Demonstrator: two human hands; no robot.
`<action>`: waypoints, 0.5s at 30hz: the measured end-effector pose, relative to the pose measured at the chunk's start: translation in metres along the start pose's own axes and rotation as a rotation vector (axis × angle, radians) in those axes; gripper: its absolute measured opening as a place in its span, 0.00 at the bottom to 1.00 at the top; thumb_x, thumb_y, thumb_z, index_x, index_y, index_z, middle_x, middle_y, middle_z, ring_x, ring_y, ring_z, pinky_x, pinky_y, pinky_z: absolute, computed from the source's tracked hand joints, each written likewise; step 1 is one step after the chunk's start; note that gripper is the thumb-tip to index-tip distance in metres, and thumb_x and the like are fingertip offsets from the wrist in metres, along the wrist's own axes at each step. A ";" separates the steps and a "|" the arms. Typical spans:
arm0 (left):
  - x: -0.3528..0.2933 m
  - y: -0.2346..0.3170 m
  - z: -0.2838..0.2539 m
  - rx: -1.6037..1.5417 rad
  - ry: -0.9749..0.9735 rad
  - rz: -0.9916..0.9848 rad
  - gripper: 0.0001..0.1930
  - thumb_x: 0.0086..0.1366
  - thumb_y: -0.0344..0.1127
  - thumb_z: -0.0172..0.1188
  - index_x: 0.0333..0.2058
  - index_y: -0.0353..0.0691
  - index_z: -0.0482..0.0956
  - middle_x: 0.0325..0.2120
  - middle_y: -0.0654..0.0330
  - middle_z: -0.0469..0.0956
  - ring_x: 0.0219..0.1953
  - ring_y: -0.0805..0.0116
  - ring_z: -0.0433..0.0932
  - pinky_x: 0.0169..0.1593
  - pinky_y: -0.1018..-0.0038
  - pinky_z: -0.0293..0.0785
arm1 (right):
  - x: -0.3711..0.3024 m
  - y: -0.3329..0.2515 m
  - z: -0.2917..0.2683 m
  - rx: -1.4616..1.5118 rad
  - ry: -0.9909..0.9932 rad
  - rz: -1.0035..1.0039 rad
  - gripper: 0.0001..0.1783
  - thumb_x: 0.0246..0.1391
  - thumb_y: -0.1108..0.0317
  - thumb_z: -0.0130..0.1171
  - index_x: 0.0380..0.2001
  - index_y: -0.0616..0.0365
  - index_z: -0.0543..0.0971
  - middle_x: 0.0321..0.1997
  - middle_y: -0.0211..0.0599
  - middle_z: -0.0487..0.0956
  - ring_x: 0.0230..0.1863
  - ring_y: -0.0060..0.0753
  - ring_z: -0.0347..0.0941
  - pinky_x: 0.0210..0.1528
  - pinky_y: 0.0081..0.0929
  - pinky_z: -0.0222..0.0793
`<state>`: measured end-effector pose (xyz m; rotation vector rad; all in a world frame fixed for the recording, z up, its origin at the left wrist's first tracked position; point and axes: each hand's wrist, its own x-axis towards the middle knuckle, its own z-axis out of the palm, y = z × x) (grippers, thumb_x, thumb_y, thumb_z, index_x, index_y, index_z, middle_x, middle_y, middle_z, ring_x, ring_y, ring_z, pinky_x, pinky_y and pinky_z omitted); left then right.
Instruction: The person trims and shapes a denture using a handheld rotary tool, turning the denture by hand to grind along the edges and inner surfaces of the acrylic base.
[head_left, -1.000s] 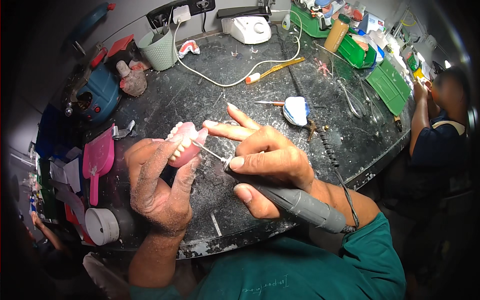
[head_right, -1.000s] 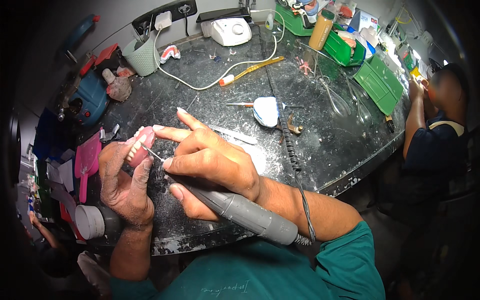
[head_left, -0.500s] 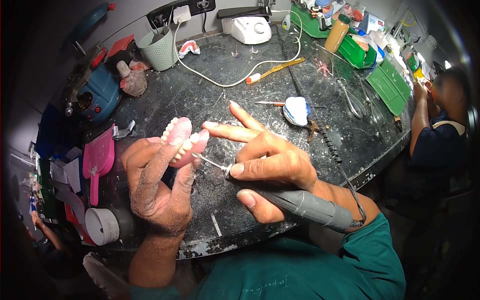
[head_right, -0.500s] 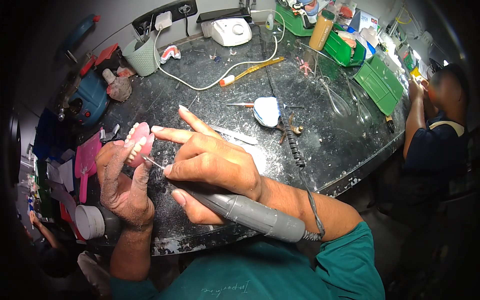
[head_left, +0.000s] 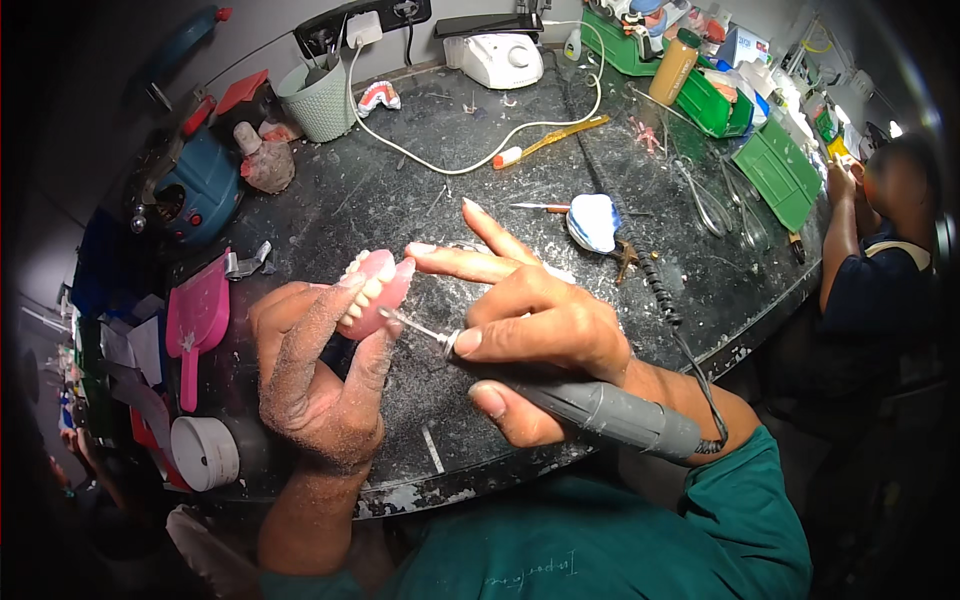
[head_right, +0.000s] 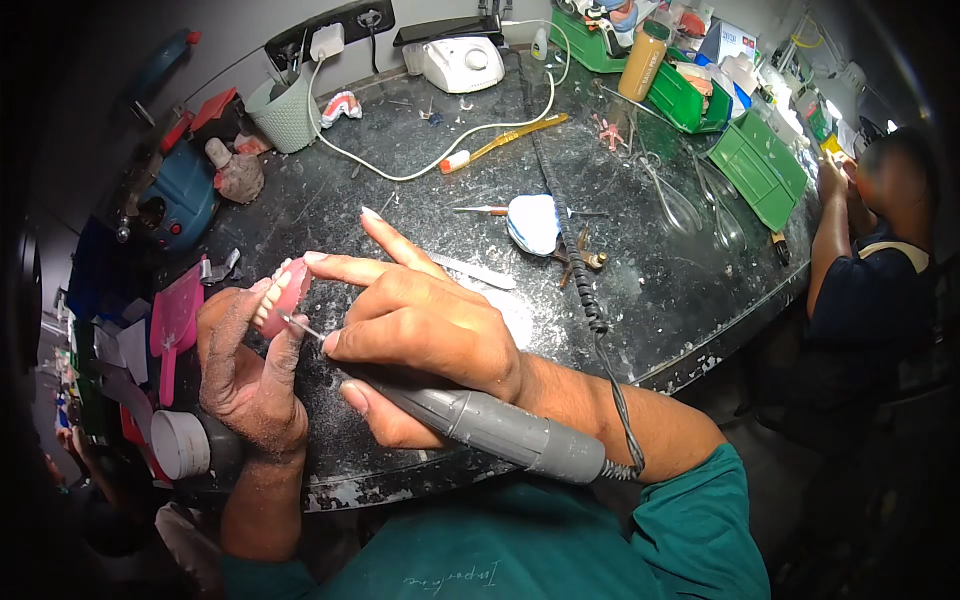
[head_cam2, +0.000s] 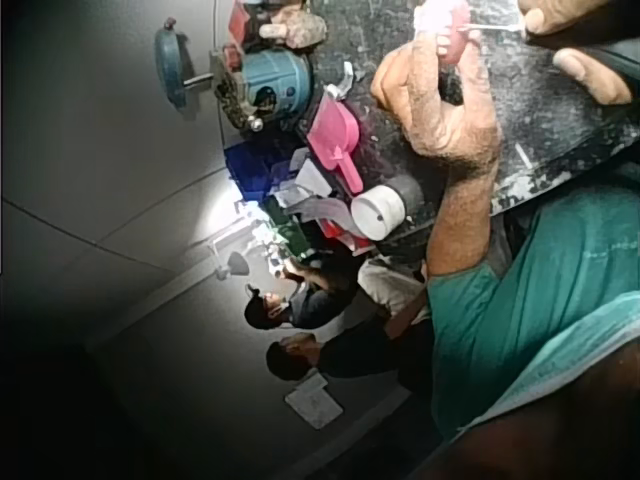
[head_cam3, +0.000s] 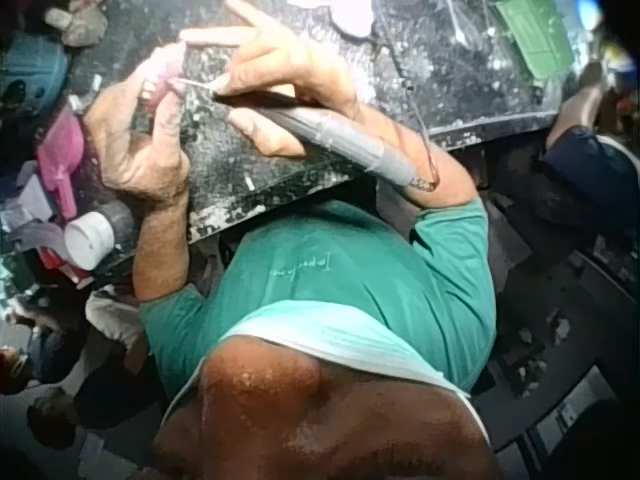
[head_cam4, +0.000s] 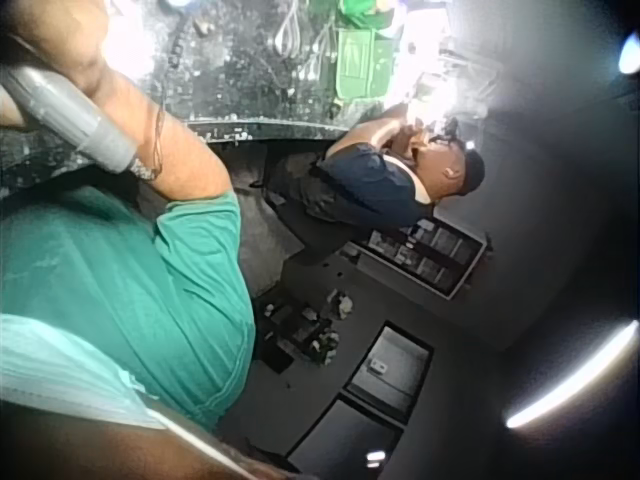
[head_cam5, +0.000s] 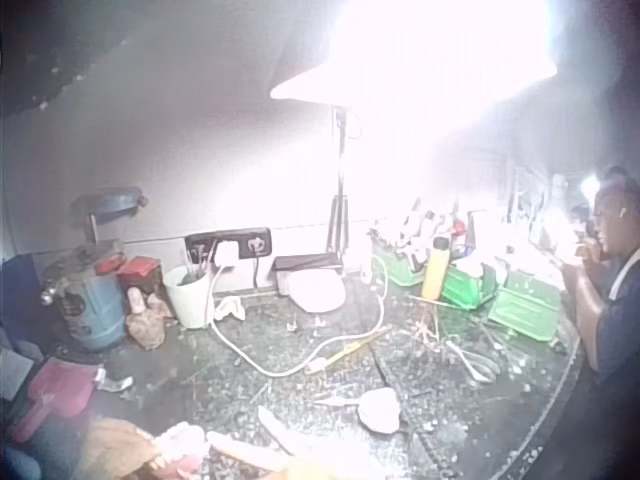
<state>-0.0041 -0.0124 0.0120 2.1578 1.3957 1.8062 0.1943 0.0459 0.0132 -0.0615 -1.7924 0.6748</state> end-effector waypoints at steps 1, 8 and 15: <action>0.001 0.001 0.000 0.000 0.001 0.001 0.22 0.49 0.22 0.70 0.46 0.34 0.81 0.39 0.58 0.77 0.44 0.61 0.72 0.52 0.64 0.69 | -0.003 0.002 0.002 0.037 0.019 0.007 0.17 0.47 0.72 0.65 0.43 0.57 0.76 0.34 0.37 0.77 0.58 0.66 0.74 0.70 0.73 0.41; 0.003 0.006 0.001 -0.012 -0.007 -0.009 0.22 0.48 0.21 0.71 0.45 0.33 0.82 0.38 0.59 0.77 0.42 0.64 0.72 0.51 0.67 0.69 | -0.005 0.005 0.002 0.063 -0.006 -0.001 0.17 0.54 0.68 0.63 0.46 0.56 0.73 0.37 0.38 0.74 0.59 0.72 0.72 0.71 0.75 0.33; 0.003 0.003 -0.001 0.029 -0.012 0.080 0.20 0.53 0.21 0.68 0.47 0.31 0.80 0.40 0.57 0.76 0.44 0.65 0.73 0.52 0.69 0.69 | -0.002 -0.001 0.003 0.023 0.017 0.012 0.20 0.41 0.74 0.68 0.42 0.55 0.78 0.35 0.35 0.78 0.61 0.60 0.74 0.70 0.73 0.40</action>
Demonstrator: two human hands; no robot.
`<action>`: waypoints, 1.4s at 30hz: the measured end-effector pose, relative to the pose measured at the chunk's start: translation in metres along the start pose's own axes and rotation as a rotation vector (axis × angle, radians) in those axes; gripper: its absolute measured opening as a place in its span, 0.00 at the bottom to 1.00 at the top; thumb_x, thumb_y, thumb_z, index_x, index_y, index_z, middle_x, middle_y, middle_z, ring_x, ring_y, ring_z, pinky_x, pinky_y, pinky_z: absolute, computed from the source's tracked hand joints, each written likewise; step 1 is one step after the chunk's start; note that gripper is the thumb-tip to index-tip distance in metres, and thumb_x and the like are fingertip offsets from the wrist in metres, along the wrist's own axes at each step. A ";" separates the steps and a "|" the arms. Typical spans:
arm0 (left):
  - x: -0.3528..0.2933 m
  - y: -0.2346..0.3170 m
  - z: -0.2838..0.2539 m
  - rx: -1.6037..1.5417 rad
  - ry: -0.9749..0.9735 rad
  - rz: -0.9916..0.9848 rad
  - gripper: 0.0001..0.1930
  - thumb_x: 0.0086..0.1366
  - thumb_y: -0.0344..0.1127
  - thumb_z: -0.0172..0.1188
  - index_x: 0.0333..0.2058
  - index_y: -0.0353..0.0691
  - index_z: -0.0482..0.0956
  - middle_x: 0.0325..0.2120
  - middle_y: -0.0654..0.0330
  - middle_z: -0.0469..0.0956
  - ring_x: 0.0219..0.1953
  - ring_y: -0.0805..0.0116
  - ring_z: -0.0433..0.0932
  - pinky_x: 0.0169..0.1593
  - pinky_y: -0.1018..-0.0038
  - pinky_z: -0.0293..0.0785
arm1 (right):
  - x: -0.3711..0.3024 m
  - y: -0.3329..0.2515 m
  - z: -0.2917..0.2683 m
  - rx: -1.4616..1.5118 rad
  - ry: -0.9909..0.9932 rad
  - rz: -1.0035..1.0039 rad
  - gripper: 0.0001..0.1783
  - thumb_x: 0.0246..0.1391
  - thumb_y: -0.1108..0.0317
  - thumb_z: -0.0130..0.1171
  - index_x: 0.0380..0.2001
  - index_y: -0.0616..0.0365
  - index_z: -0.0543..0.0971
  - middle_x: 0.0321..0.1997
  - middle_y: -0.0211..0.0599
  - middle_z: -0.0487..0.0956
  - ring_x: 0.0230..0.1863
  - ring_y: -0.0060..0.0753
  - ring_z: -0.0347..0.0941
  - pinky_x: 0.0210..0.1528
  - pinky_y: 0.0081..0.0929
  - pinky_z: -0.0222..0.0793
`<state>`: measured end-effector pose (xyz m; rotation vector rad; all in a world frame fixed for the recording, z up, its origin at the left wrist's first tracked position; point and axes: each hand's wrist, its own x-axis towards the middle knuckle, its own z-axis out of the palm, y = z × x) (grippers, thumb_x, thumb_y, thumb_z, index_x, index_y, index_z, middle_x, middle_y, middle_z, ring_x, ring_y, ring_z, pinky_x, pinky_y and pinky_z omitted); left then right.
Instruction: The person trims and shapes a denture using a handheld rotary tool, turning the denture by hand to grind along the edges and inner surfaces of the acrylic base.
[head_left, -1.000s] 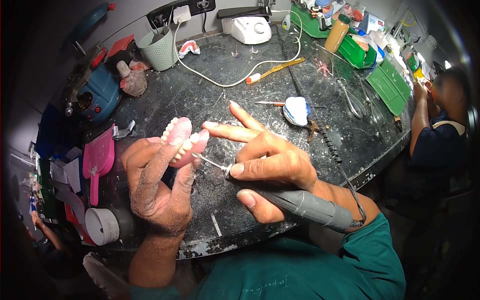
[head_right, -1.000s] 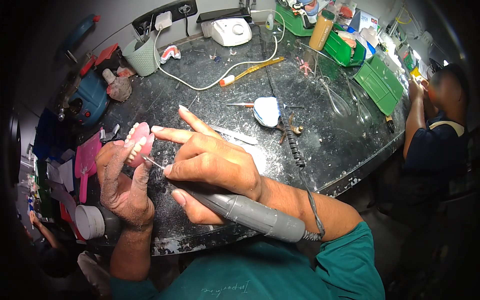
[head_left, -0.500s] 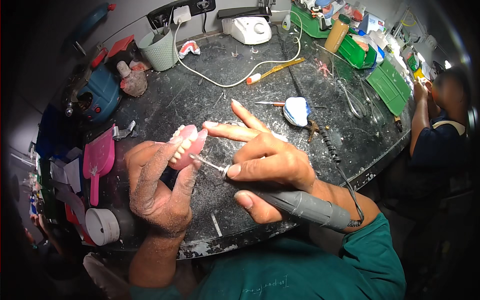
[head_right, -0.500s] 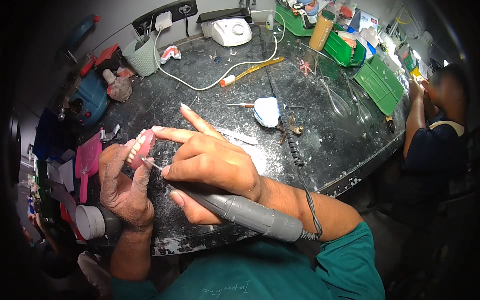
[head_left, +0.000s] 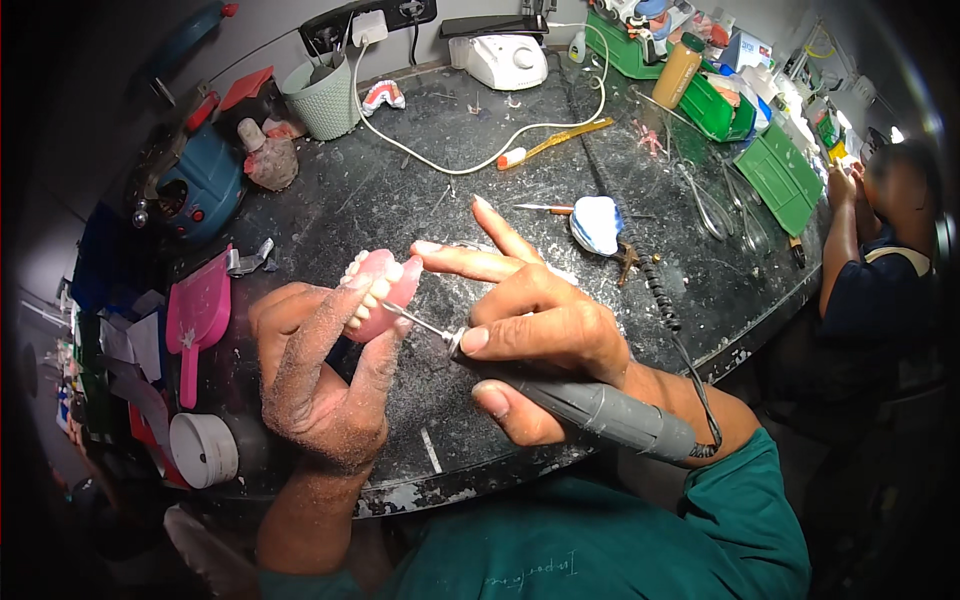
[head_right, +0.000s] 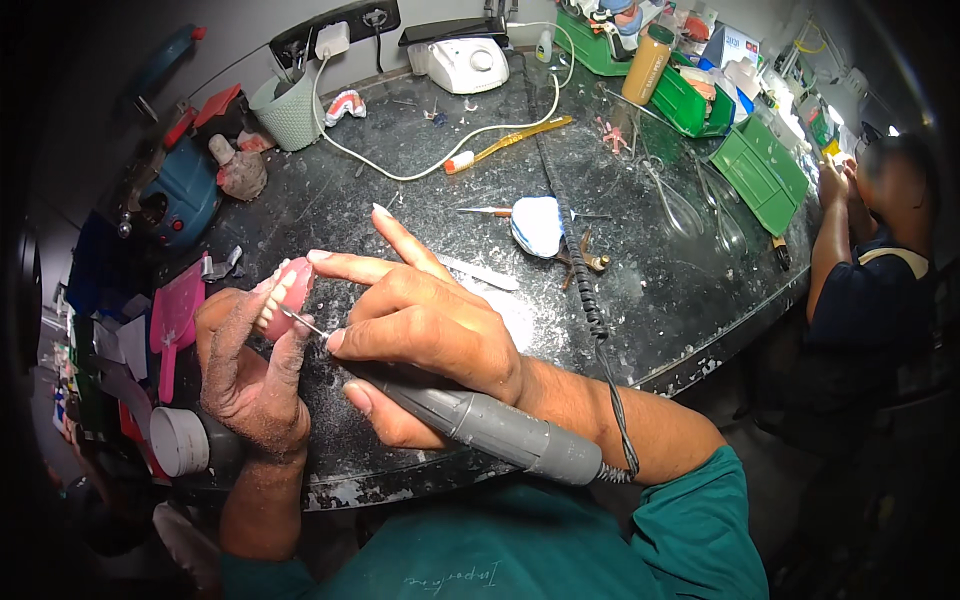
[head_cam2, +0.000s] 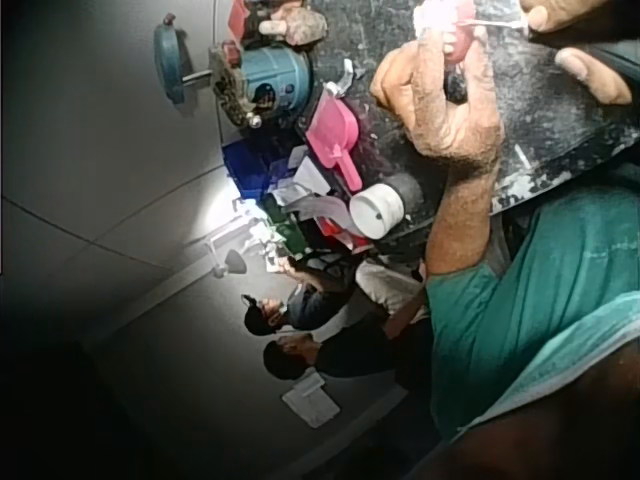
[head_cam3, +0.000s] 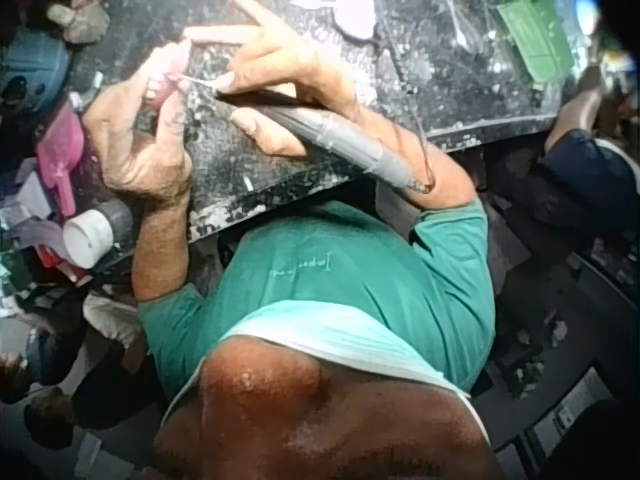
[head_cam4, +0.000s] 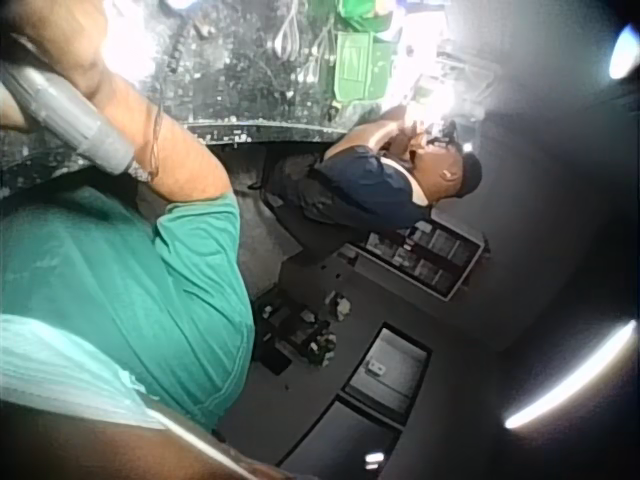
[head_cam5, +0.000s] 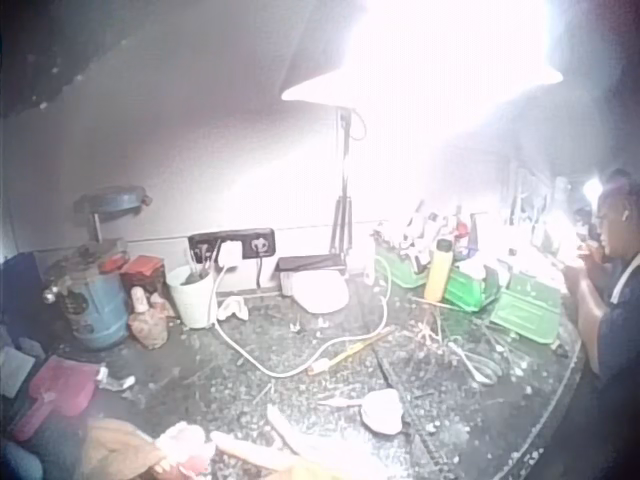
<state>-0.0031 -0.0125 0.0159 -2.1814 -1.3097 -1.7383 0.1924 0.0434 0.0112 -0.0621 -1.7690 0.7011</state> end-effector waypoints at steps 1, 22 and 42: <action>0.000 0.000 -0.001 0.002 0.001 -0.001 0.20 0.53 0.21 0.68 0.47 0.31 0.80 0.40 0.57 0.76 0.44 0.65 0.73 0.52 0.69 0.69 | -0.001 0.001 0.001 0.017 0.022 0.004 0.20 0.41 0.74 0.68 0.42 0.55 0.78 0.35 0.35 0.79 0.61 0.60 0.74 0.70 0.73 0.39; -0.003 0.001 -0.003 0.014 -0.010 -0.021 0.20 0.52 0.20 0.68 0.46 0.33 0.81 0.43 0.56 0.76 0.50 0.61 0.72 0.56 0.65 0.67 | 0.001 0.000 0.000 -0.005 0.015 -0.002 0.20 0.42 0.74 0.67 0.42 0.55 0.78 0.34 0.35 0.78 0.59 0.60 0.75 0.70 0.73 0.39; 0.000 0.005 0.005 -0.102 0.039 -0.158 0.20 0.51 0.21 0.71 0.44 0.32 0.82 0.38 0.56 0.79 0.41 0.65 0.75 0.49 0.69 0.72 | 0.000 0.002 -0.003 0.016 0.035 -0.028 0.23 0.44 0.75 0.67 0.47 0.55 0.76 0.35 0.36 0.77 0.59 0.59 0.75 0.70 0.73 0.41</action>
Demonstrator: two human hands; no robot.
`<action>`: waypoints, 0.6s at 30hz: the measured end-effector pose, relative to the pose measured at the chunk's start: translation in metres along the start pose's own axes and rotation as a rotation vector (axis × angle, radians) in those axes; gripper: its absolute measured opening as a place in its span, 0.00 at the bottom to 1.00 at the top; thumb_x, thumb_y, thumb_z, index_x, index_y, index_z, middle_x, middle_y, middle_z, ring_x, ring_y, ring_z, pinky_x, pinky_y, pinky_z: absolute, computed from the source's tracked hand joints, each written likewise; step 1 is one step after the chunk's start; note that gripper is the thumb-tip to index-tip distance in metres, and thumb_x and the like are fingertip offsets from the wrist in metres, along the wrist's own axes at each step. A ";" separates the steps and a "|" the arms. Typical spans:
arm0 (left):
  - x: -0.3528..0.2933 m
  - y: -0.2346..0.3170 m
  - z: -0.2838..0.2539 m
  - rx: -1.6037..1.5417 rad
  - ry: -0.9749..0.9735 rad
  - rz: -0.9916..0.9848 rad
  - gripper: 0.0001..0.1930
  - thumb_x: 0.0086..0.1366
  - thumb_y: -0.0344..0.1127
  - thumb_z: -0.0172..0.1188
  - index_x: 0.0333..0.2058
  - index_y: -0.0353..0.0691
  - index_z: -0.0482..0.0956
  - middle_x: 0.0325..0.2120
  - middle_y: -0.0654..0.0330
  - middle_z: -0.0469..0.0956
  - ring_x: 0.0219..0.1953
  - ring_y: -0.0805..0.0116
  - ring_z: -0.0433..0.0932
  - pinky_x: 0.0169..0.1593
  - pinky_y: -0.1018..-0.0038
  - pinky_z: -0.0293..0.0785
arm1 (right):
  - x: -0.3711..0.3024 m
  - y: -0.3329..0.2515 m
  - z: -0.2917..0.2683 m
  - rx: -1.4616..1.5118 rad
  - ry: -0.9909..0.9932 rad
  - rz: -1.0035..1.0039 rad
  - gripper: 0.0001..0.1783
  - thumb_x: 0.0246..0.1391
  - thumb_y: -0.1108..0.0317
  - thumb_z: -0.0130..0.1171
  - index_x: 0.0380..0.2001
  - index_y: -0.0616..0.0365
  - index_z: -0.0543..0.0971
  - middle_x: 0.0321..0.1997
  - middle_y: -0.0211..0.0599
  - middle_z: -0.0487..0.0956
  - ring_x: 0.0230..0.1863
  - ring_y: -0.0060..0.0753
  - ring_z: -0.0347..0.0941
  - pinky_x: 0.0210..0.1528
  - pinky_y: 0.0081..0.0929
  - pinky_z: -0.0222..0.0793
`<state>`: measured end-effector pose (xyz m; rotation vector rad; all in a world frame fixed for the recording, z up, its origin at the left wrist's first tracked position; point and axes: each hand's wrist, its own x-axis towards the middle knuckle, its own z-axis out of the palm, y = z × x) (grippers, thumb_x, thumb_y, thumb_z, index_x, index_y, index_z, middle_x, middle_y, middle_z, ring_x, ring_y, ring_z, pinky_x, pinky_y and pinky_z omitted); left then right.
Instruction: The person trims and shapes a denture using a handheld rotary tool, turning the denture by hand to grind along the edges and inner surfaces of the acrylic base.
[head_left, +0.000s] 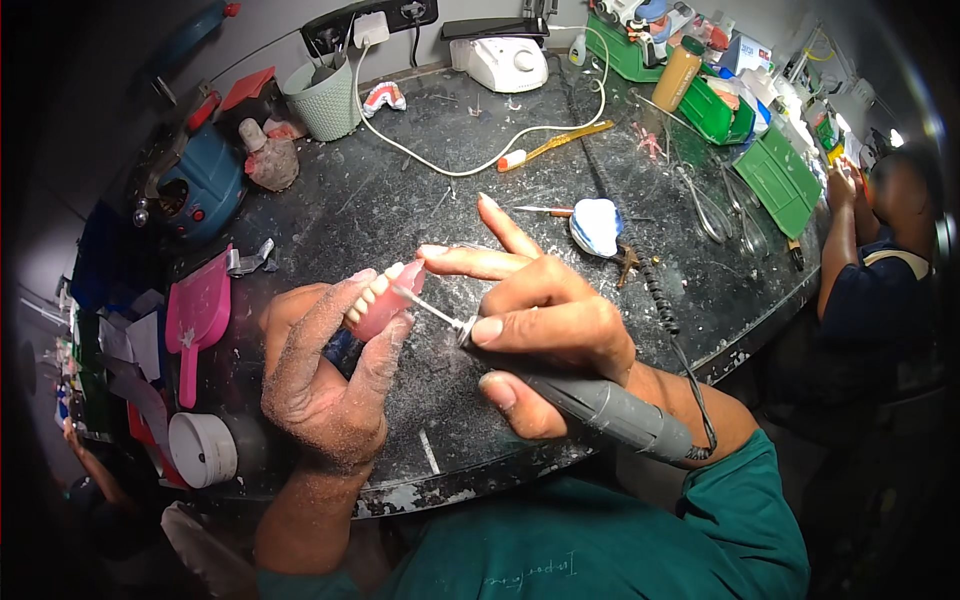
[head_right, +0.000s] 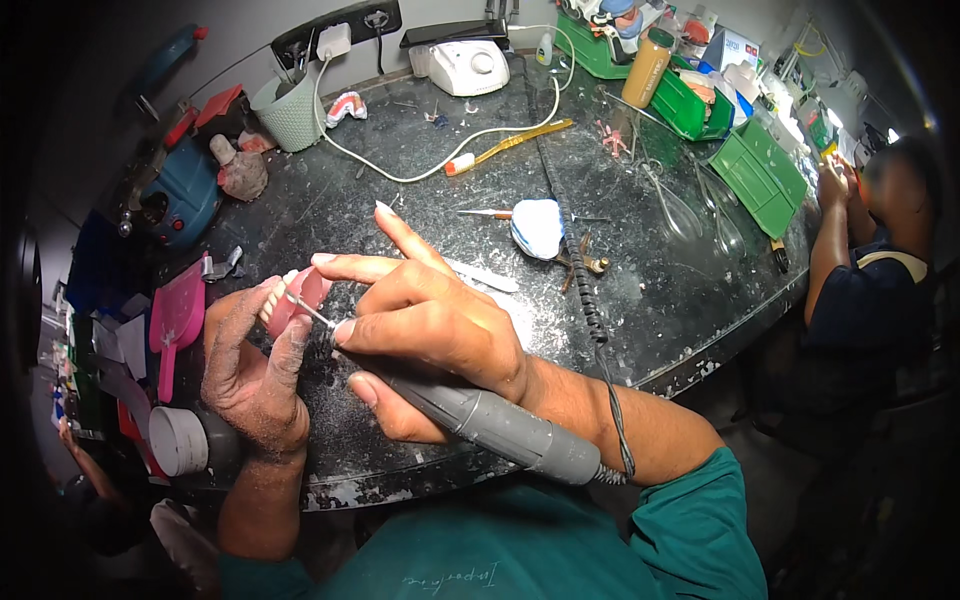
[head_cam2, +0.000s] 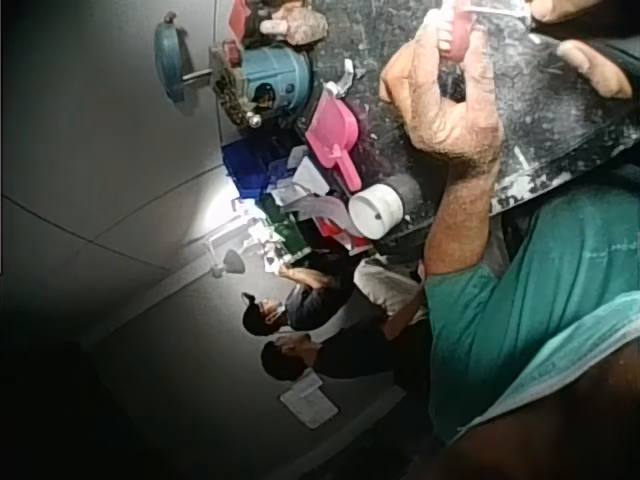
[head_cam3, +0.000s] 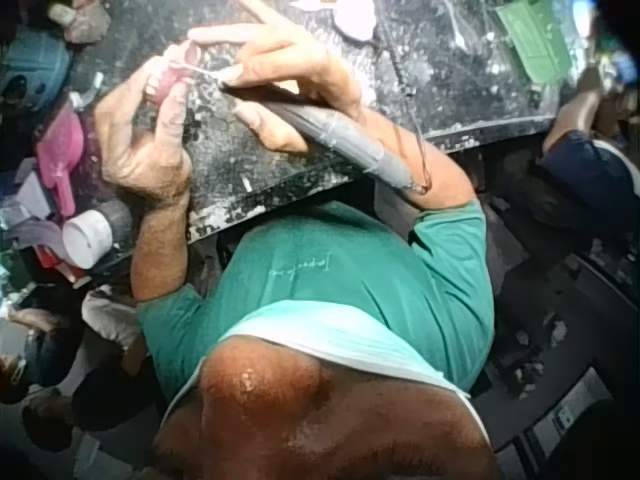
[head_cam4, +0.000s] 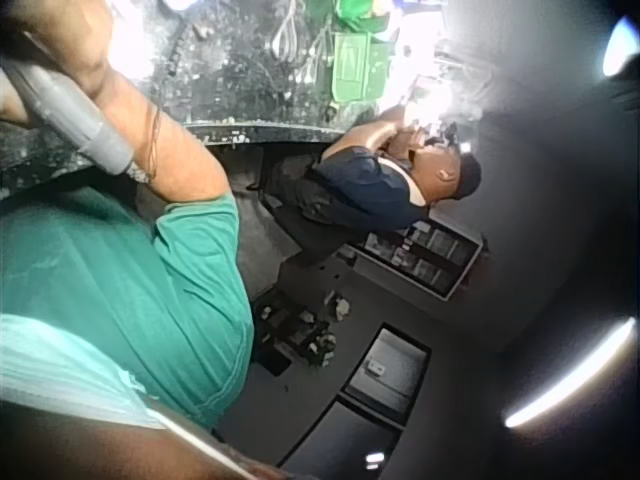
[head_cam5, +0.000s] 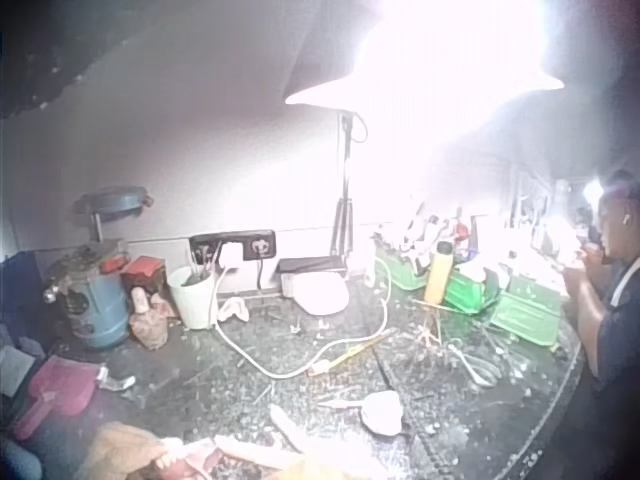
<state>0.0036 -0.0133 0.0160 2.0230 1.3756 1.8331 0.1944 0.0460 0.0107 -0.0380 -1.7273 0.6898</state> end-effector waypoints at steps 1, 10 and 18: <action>0.000 -0.001 -0.001 0.003 0.001 -0.001 0.20 0.51 0.21 0.71 0.44 0.32 0.82 0.38 0.56 0.79 0.41 0.65 0.75 0.49 0.69 0.72 | 0.001 0.000 0.001 0.003 0.000 0.000 0.23 0.44 0.75 0.67 0.47 0.55 0.76 0.35 0.36 0.77 0.59 0.59 0.75 0.70 0.73 0.41; 0.000 -0.001 -0.001 -0.043 0.012 -0.030 0.19 0.52 0.22 0.71 0.45 0.30 0.81 0.39 0.54 0.81 0.41 0.67 0.75 0.49 0.71 0.72 | 0.001 0.000 0.001 -0.004 -0.037 0.016 0.19 0.48 0.72 0.65 0.45 0.55 0.76 0.35 0.36 0.76 0.58 0.64 0.75 0.71 0.73 0.38; 0.000 0.000 -0.001 -0.023 0.012 -0.068 0.19 0.52 0.23 0.71 0.44 0.31 0.82 0.37 0.55 0.81 0.40 0.69 0.75 0.49 0.71 0.70 | 0.000 0.001 0.001 0.002 -0.026 0.023 0.18 0.53 0.67 0.64 0.46 0.56 0.74 0.34 0.36 0.74 0.57 0.69 0.74 0.71 0.75 0.35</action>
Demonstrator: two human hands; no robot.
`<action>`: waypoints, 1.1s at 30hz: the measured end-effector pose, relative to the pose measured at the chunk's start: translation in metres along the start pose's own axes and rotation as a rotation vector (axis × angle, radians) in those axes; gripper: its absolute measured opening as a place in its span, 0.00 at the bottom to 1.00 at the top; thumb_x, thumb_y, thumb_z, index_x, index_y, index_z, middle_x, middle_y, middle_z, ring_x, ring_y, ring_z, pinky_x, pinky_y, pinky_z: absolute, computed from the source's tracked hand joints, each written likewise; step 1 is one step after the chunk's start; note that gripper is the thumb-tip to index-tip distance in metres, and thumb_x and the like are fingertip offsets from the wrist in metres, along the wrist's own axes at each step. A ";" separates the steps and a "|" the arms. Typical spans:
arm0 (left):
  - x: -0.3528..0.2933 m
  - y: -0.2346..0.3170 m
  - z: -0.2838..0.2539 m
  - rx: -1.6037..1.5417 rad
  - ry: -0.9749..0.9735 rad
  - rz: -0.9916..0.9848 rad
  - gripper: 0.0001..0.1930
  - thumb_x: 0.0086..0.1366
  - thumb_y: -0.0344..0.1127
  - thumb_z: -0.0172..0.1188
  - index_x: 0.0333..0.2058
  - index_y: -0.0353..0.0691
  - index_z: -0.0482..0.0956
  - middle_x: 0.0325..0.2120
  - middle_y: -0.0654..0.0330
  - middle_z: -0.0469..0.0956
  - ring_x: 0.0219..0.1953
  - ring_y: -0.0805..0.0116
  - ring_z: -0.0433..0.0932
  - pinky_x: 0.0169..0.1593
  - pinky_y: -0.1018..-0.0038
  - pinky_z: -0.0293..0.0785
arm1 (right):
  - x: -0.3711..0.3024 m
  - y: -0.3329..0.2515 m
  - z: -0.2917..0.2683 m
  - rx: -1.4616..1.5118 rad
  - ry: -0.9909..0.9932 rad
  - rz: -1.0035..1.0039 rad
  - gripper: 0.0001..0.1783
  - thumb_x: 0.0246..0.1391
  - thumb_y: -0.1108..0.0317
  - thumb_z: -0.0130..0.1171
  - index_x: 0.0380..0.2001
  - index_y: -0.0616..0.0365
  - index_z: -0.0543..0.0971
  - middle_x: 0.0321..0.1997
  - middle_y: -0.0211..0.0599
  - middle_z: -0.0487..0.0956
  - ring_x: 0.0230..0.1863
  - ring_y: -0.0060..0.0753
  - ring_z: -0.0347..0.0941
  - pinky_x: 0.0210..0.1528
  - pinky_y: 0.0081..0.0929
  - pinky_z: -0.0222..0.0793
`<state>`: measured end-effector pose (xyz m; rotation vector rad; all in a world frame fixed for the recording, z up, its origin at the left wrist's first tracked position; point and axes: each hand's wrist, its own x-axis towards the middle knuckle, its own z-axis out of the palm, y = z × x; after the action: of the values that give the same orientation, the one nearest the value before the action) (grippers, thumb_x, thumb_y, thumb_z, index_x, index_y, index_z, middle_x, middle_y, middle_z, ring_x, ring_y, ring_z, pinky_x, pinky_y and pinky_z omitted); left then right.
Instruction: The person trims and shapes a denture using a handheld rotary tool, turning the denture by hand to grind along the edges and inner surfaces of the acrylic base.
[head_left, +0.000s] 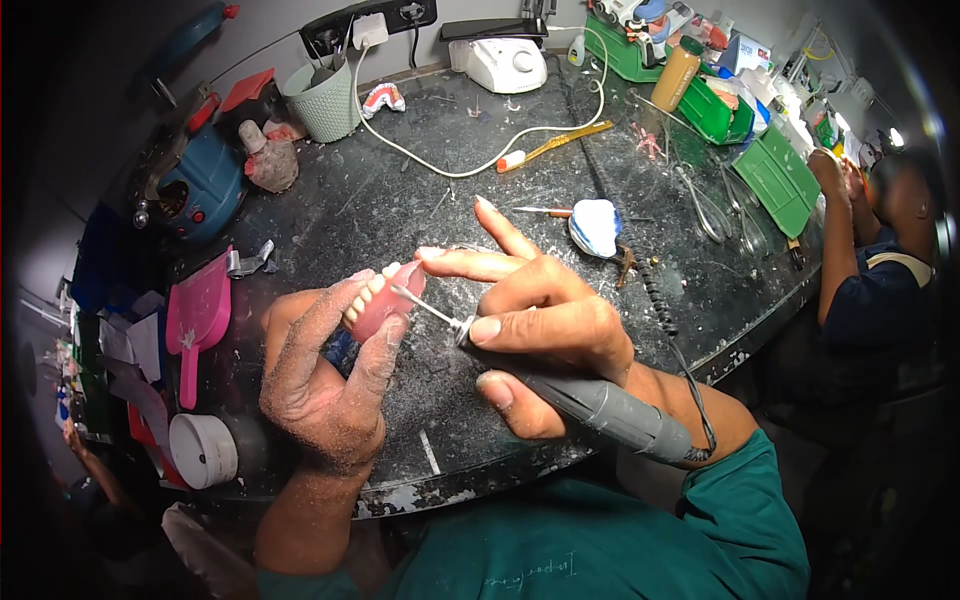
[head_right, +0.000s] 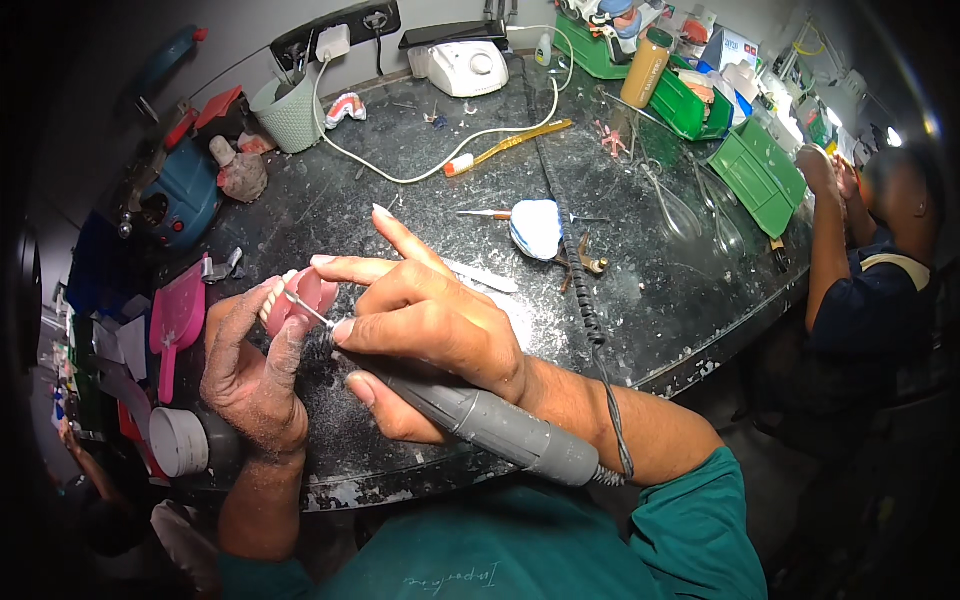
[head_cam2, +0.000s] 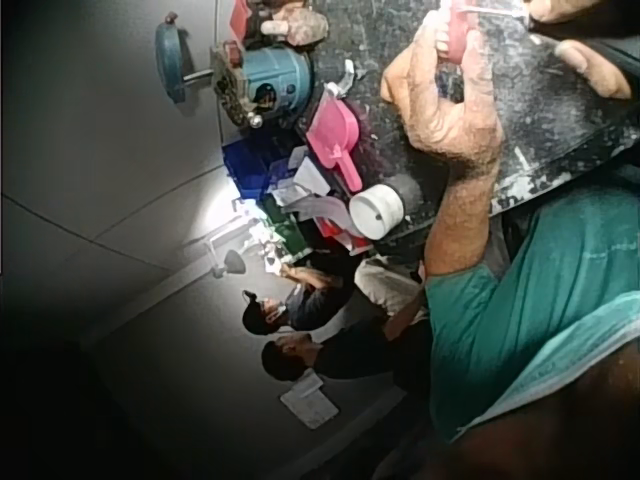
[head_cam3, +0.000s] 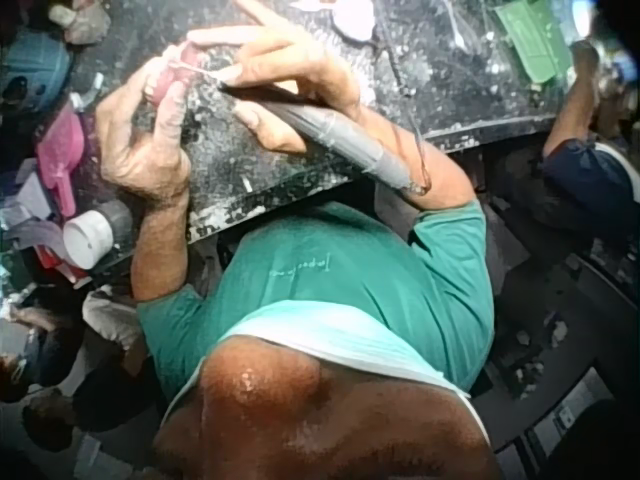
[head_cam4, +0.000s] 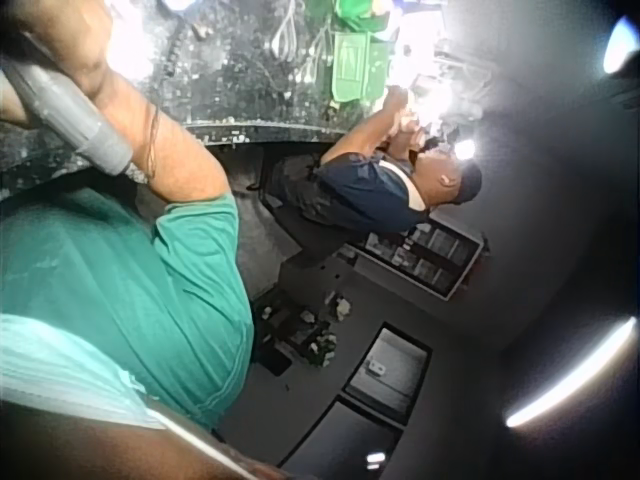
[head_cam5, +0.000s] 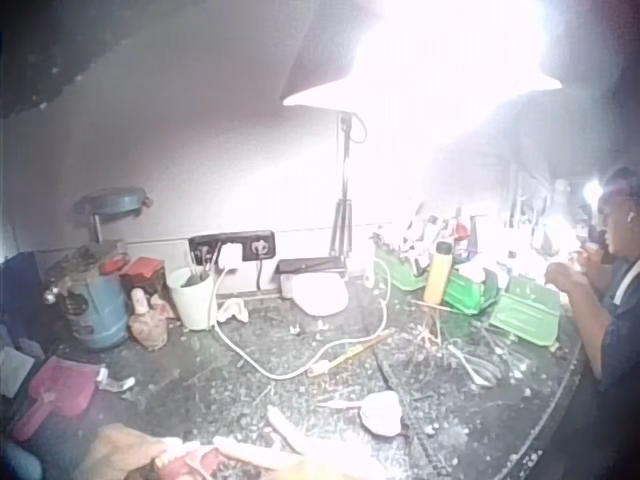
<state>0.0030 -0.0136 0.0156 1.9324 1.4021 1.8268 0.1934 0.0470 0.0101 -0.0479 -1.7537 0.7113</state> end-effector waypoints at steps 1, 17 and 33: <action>0.000 0.000 0.000 0.001 0.000 0.000 0.19 0.52 0.23 0.71 0.44 0.31 0.82 0.37 0.55 0.81 0.40 0.69 0.75 0.49 0.71 0.70 | 0.002 -0.003 -0.001 -0.020 -0.012 -0.013 0.20 0.48 0.72 0.66 0.46 0.55 0.75 0.35 0.36 0.76 0.58 0.63 0.75 0.71 0.73 0.38; 0.000 0.002 0.000 -0.048 0.005 -0.054 0.18 0.54 0.22 0.69 0.46 0.30 0.82 0.38 0.55 0.81 0.41 0.69 0.75 0.50 0.72 0.71 | 0.006 -0.003 -0.005 -0.013 -0.061 -0.041 0.22 0.44 0.76 0.67 0.46 0.59 0.76 0.37 0.39 0.79 0.58 0.58 0.76 0.71 0.70 0.44; 0.002 -0.018 0.004 -0.090 -0.108 0.178 0.17 0.62 0.17 0.59 0.50 0.33 0.70 0.48 0.45 0.78 0.57 0.50 0.75 0.64 0.56 0.69 | -0.009 0.008 0.014 0.210 0.139 0.008 0.18 0.46 0.81 0.61 0.43 0.71 0.73 0.35 0.47 0.75 0.39 0.43 0.79 0.55 0.50 0.78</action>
<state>-0.0027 -0.0005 0.0041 2.1347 1.1281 1.7925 0.1809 0.0436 -0.0030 0.0384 -1.5399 0.8740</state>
